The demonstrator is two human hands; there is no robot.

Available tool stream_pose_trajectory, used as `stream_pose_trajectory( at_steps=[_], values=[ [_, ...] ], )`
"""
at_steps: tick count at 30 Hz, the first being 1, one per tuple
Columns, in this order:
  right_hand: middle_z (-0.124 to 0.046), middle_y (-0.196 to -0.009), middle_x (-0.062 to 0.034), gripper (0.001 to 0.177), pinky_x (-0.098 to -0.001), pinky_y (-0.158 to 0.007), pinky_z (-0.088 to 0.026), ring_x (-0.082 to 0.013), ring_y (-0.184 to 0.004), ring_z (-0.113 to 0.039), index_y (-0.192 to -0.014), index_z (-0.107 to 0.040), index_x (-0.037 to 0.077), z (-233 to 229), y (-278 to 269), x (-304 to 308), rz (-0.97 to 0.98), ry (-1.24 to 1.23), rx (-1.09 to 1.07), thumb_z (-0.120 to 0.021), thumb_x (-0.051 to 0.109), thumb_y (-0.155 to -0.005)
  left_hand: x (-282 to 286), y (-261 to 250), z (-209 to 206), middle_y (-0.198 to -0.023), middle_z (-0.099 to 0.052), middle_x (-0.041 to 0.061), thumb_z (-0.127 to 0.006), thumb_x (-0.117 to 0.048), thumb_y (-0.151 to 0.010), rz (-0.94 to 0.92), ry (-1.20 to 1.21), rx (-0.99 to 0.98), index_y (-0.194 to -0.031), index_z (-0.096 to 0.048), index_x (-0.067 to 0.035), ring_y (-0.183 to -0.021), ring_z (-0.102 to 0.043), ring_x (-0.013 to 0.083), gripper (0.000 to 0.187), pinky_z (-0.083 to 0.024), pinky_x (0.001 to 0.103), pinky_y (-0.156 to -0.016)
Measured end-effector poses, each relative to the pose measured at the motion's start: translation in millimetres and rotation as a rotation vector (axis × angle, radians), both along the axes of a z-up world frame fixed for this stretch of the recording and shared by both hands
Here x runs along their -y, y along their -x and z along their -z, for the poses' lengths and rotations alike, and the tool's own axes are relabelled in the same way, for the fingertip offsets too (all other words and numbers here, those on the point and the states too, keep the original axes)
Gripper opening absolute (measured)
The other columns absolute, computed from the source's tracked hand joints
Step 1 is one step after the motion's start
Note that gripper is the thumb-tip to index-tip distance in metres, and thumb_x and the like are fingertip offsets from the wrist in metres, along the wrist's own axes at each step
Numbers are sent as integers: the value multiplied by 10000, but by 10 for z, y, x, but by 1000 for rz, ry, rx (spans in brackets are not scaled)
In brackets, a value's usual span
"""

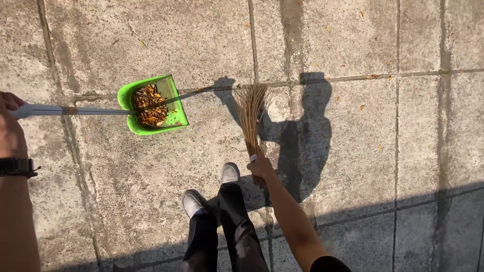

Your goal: Sweep dry leaves and debris into a dustpan using a stick broom.

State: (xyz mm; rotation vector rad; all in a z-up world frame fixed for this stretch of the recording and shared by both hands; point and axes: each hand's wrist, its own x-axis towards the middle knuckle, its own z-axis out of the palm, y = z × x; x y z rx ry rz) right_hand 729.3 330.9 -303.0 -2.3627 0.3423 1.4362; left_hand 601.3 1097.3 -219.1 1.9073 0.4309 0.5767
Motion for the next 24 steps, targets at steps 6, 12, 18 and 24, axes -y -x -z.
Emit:
stream_pose_trajectory(
  at_steps=[6,12,18,24],
  values=[
    [-652,-1108,-154,1044,-454,-669,-540,-260,-712,-692,-1640,-85,287,-1633,428,-382,-167,-341,-17,-718,170,-819,1048,-220,-1260,-784,-461,59,-409,-210,-1219,-207,71,-17,-884,-438,-33,-793,-537,165,380,-497,335,-839],
    [-710,-923,-153,1016,-401,-593,-531,-233,-684,-668,-1649,-85,223,-1122,-150,582,121,-157,54,-715,194,-852,1371,-340,-1604,-792,-483,79,-470,-115,-1200,-257,145,113,-990,-388,-15,-719,-532,166,246,-531,348,-807],
    [-703,-1042,-148,937,-413,-647,-594,-248,-761,-706,-1593,-311,121,-743,-439,223,181,-247,15,-788,147,-788,1494,-365,-1639,-790,-528,102,-468,-109,-1221,-260,83,126,-976,-375,-29,-692,-553,160,274,-566,354,-810],
    [-722,-836,-107,933,-377,-643,-561,-204,-701,-690,-1622,-216,184,-1669,-230,96,255,-423,-277,-759,143,-864,1580,-408,-1651,-807,-530,113,-472,-100,-1195,-249,84,144,-958,-365,-36,-699,-553,161,268,-577,365,-829]
  ],
)
